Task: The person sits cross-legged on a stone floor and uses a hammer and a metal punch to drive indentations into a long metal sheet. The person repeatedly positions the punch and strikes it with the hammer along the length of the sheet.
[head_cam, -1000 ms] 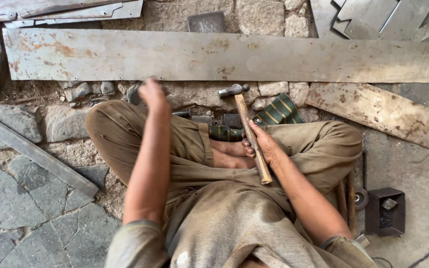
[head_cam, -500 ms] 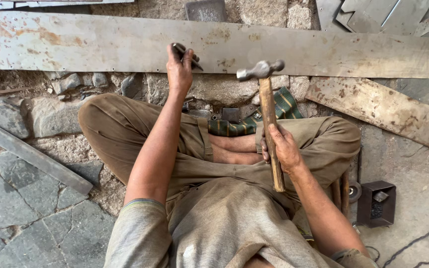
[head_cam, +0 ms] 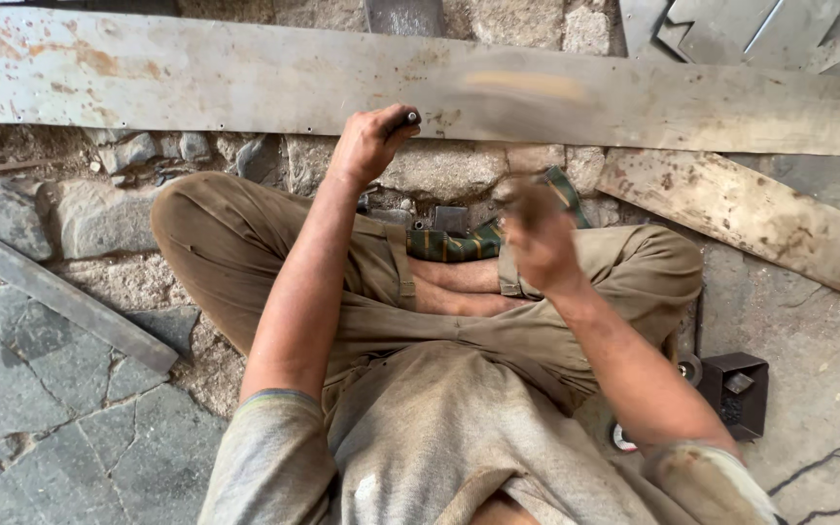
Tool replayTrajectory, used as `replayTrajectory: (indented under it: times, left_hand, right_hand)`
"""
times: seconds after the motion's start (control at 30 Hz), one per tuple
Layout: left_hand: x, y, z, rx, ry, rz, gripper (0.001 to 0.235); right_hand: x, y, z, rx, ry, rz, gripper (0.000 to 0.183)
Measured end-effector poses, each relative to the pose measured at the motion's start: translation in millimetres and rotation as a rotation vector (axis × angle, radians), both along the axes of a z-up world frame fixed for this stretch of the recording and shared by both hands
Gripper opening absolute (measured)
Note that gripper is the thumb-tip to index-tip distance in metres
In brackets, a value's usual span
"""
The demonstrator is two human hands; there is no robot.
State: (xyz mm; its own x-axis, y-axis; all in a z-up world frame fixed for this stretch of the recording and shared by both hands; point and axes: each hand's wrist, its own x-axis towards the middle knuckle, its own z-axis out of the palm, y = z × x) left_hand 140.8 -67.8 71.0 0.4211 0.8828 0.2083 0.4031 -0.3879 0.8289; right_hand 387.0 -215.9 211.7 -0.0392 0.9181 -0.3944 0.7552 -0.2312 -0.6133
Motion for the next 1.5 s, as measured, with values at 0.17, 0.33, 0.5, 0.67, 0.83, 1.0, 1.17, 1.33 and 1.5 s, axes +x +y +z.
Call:
replayTrajectory:
  times: [0.17, 0.33, 0.5, 0.67, 0.83, 1.0, 1.17, 1.33, 1.5]
  left_hand:
    - [7, 3, -18, -0.061, -0.234, 0.167, 0.016]
    - [2, -17, -54, -0.639, -0.959, 0.866, 0.007]
    - [-3, 1, -78, -1.045, -0.801, 1.141, 0.037]
    - [-2, 29, -66, -0.795, -0.96, 0.864, 0.041]
    - [2, 10, -30, -0.954, -0.796, 0.943, 0.057]
    - [18, -13, 15, -0.714, -0.875, 0.681, 0.044]
    - [14, 29, 23, -0.85, -0.921, 0.759, 0.053]
    - [-2, 88, -45, -0.817, -0.803, 0.849, 0.038]
    - [15, 94, -100, -0.695, -0.633, 1.032, 0.032]
  right_hand:
    - [28, -27, -19, -0.133, 0.238, -0.228, 0.047]
    - [29, -45, -25, -0.053, 0.529, -0.362, 0.05]
    - [21, -32, -48, -0.119, 0.532, -0.379, 0.047]
    - [27, 7, -26, 0.091, 0.679, -0.253, 0.049]
    - [32, 53, 31, 0.404, 1.034, -0.186, 0.054]
    - [20, 64, 44, 0.484, 1.096, -0.162, 0.059]
    - [19, 57, 18, 0.398, 1.044, -0.243, 0.055]
    - [28, 51, -1, 0.316, 0.82, -0.216, 0.053]
    - [28, 58, 24, 0.403, 0.851, -0.14, 0.048]
